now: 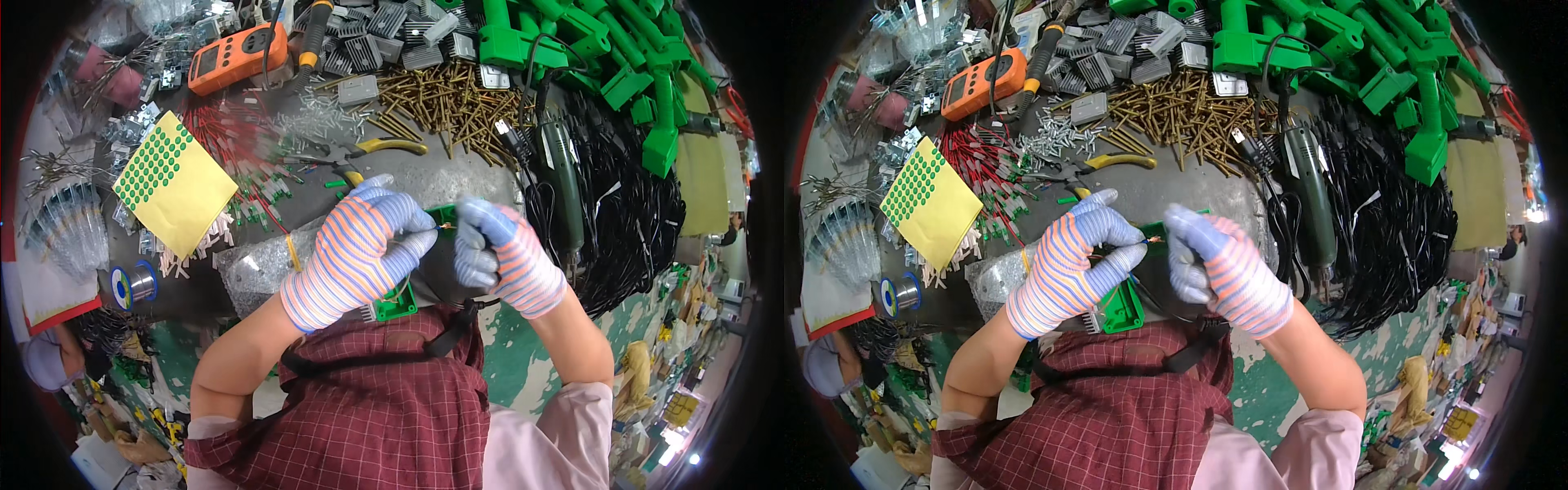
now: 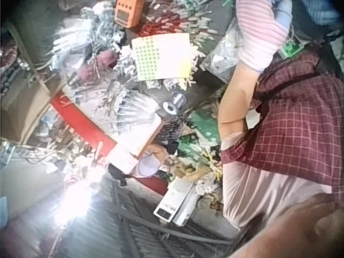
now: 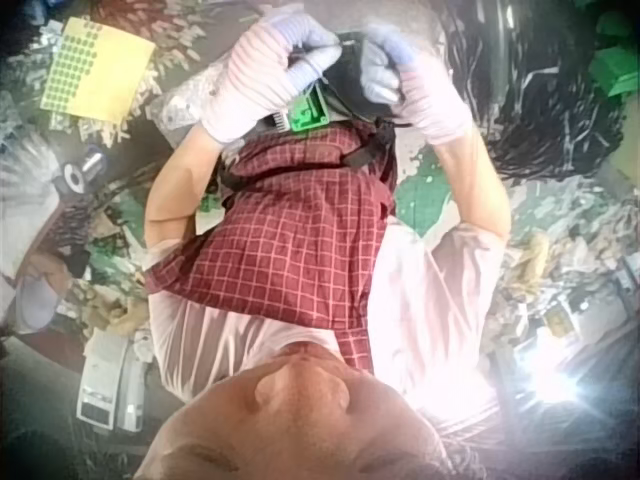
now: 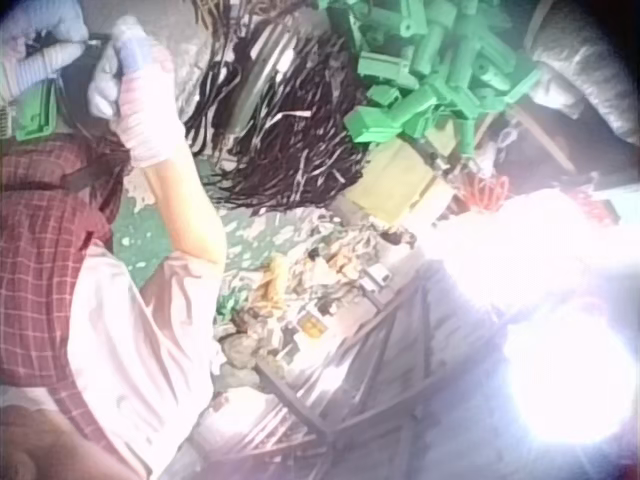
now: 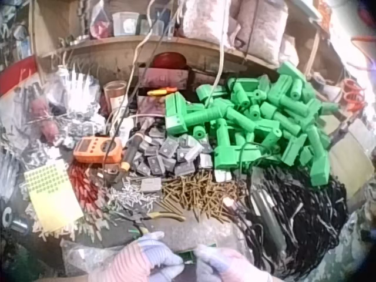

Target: Assembling plastic device components using an electric screwdriver, soldering iron, and various small parts.

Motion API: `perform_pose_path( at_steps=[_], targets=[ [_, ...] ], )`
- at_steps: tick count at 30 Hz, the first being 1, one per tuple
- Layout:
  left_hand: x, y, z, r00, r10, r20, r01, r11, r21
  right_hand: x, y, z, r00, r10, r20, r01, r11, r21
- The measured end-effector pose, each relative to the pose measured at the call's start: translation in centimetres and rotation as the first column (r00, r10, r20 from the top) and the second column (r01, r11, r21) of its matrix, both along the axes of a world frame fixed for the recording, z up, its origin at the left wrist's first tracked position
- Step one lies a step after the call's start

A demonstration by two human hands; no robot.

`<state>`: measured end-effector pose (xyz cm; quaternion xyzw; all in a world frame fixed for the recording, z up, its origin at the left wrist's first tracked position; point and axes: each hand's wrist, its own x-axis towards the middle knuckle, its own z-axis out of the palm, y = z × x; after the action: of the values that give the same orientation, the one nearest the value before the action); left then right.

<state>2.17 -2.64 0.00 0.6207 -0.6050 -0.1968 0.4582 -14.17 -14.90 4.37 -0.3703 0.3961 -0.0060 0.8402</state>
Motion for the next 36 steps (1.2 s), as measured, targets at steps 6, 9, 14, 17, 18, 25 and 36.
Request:
perform_pose_path(
  at_steps=[6,9,14,17,18,25,36],
  targets=[
    [0.1,0.0,0.3,0.960,0.033,-0.277,0.002,0.992,0.126,-0.3,0.3,-1.5,0.965,0.219,-0.141,-0.097,-0.203,-0.974],
    [0.1,-0.1,0.4,0.981,0.004,-0.193,0.010,0.997,0.075,-0.3,0.3,-2.2,0.943,0.272,-0.190,-0.046,-0.461,-0.886],
    [-0.3,0.3,-1.1,0.976,0.041,0.213,-0.008,0.988,-0.155,0.1,1.8,-1.3,0.982,0.166,-0.092,-0.168,0.529,-0.832],
    [-0.3,0.3,-1.4,0.975,0.074,0.209,-0.036,0.984,-0.177,-0.1,1.3,-0.1,0.990,0.084,-0.112,-0.139,0.665,-0.734],
    [-0.2,0.2,-1.1,0.997,0.051,0.064,-0.045,0.995,-0.089,-0.1,1.0,0.2,0.991,0.056,-0.120,-0.125,0.705,-0.698],
    [-0.1,0.2,0.3,0.979,0.032,-0.202,-0.017,0.997,0.076,-0.3,0.0,-2.0,0.948,0.208,-0.243,-0.087,-0.565,-0.821],
    [-0.5,0.0,-1.1,0.993,0.114,-0.009,-0.114,0.993,-0.034,0.1,0.8,-0.2,0.986,0.021,-0.168,-0.136,0.686,-0.715]
  ],
)
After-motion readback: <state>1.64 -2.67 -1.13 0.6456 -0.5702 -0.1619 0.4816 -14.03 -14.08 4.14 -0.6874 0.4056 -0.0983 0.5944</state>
